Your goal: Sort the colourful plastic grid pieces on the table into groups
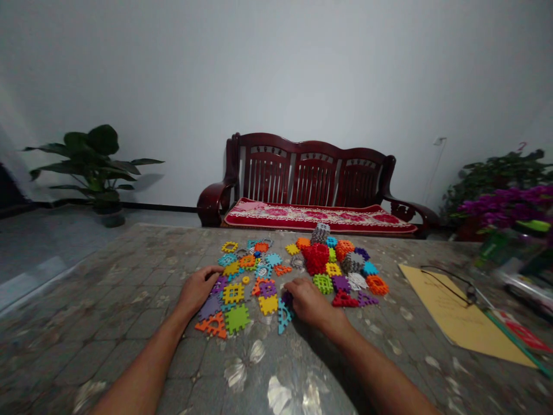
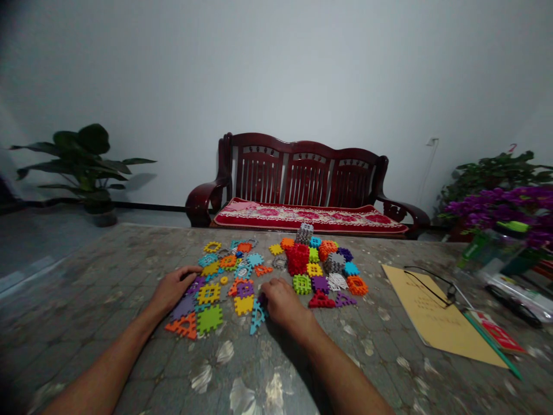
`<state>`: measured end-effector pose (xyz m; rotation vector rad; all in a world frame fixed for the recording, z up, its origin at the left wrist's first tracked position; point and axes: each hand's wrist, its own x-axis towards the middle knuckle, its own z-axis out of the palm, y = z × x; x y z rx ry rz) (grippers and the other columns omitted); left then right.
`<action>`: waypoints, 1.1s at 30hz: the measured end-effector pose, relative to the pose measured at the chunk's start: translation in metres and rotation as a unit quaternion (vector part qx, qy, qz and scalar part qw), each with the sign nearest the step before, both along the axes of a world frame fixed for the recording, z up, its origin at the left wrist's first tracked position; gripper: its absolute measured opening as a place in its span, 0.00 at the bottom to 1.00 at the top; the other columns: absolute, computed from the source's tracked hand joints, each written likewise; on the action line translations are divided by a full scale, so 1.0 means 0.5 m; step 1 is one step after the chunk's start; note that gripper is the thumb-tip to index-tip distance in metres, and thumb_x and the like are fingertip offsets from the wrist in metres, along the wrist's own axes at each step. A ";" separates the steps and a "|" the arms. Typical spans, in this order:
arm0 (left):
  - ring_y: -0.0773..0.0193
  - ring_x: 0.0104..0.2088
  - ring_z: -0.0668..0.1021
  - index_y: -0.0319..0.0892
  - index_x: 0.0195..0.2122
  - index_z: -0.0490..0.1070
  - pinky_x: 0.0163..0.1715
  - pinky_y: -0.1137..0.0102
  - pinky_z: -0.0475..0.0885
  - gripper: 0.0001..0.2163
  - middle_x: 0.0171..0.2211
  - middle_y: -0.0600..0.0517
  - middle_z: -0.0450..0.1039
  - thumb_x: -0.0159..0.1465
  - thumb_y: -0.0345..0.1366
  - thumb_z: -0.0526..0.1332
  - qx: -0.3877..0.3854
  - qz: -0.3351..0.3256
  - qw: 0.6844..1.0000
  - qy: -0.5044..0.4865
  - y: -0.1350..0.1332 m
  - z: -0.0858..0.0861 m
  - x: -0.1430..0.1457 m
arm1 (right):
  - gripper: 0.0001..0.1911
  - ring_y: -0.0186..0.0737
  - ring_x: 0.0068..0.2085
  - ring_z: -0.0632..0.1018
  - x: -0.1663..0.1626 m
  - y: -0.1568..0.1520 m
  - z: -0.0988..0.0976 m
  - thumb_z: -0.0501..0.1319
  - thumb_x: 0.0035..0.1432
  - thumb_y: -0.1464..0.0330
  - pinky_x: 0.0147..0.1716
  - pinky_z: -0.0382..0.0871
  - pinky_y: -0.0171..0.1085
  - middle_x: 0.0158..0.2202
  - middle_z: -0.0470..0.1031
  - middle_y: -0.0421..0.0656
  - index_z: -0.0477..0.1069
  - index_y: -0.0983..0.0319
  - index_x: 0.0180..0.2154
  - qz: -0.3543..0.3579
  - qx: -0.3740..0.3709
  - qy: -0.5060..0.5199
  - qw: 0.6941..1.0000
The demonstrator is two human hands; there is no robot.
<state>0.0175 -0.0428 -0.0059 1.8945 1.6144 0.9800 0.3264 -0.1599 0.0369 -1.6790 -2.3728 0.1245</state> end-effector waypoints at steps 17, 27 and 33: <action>0.54 0.43 0.81 0.46 0.40 0.79 0.47 0.63 0.74 0.18 0.42 0.50 0.82 0.57 0.45 0.54 0.000 0.003 1.000 0.016 -0.001 0.006 -0.002 | 0.29 0.50 0.47 0.80 0.415 -0.110 -0.068 0.57 0.47 0.66 0.51 0.73 0.49 0.48 0.80 0.48 0.73 0.59 0.53 -0.240 0.134 0.264 0.924; 0.54 0.41 0.81 0.47 0.38 0.80 0.45 0.64 0.74 0.17 0.40 0.51 0.83 0.56 0.45 0.55 0.002 0.014 1.000 0.007 -0.002 0.008 -0.001 | 0.32 0.48 0.49 0.79 0.446 -0.118 -0.111 0.55 0.43 0.71 0.54 0.71 0.49 0.49 0.80 0.46 0.73 0.60 0.53 -0.217 0.116 0.253 0.936; 0.55 0.41 0.81 0.45 0.39 0.79 0.45 0.63 0.74 0.18 0.41 0.50 0.82 0.56 0.46 0.55 -0.003 0.006 1.000 -0.010 -0.005 0.007 -0.003 | 0.32 0.48 0.51 0.78 0.448 -0.113 -0.124 0.55 0.42 0.71 0.57 0.68 0.51 0.49 0.79 0.48 0.74 0.61 0.52 -0.204 0.115 0.243 0.941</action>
